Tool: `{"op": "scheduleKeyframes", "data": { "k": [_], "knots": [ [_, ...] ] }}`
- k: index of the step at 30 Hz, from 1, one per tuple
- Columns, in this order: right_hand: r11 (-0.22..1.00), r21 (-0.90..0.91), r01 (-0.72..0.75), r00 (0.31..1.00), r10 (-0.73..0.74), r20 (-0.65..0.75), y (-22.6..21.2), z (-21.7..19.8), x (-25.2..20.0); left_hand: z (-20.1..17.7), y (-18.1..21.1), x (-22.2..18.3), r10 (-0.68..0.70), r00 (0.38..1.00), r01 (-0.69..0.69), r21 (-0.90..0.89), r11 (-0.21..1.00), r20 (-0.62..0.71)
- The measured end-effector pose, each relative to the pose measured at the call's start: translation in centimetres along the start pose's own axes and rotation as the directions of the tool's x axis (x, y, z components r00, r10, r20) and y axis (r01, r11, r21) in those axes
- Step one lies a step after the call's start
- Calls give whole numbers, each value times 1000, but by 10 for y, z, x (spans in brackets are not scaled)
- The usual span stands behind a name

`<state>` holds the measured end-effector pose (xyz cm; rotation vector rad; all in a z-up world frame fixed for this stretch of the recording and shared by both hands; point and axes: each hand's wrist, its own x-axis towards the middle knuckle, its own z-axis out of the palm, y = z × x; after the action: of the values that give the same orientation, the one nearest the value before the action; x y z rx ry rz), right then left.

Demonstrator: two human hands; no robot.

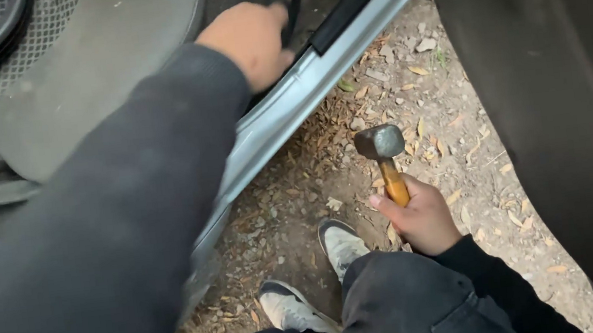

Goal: Replacing the rubber door seal on a vehicle using a hammer to tap it into place.

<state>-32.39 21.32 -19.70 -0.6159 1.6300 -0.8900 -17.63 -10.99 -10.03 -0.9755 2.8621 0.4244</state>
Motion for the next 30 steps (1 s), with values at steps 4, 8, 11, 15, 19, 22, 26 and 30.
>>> {"op": "scheduleKeyframes", "data": {
  "k": [4, 8, 11, 15, 19, 22, 26, 30],
  "knots": [
    [998, -65, 0, 1000, 0, 5, 1, -2, 1, 64, -51, 47, -228, 973, 220, -157, 963, -29],
    [963, -241, 124, 991, -133, -24, 2, -3, 1, 32, -38, 35, -384, 766, 575, -283, 768, 515],
    [960, -241, 140, 990, -139, 20, 3, -2, -1, 62, -61, 25, -291, 846, 473, -375, 797, 447],
    [935, -320, 153, 988, -157, 14, -1, -1, 4, 22, -66, -12, -198, 874, 313, -202, 928, 445],
    [920, -315, 235, 972, -216, 93, -27, -2, 9, -84, -23, -73, -188, 795, 182, 67, 981, 576],
    [856, -379, 351, 935, -298, 194, -72, 4, 21, -124, -12, -122, -407, 624, 61, 478, 876, 667],
    [381, -620, 686, 671, -659, 338, -123, 29, 56, -118, 1, -189, -432, 822, 312, 342, 886, 371],
    [207, -392, 896, 356, -864, 357, -152, 72, 99, -97, 6, -232, -10, 999, 22, 316, 948, -40]
  ]
}}
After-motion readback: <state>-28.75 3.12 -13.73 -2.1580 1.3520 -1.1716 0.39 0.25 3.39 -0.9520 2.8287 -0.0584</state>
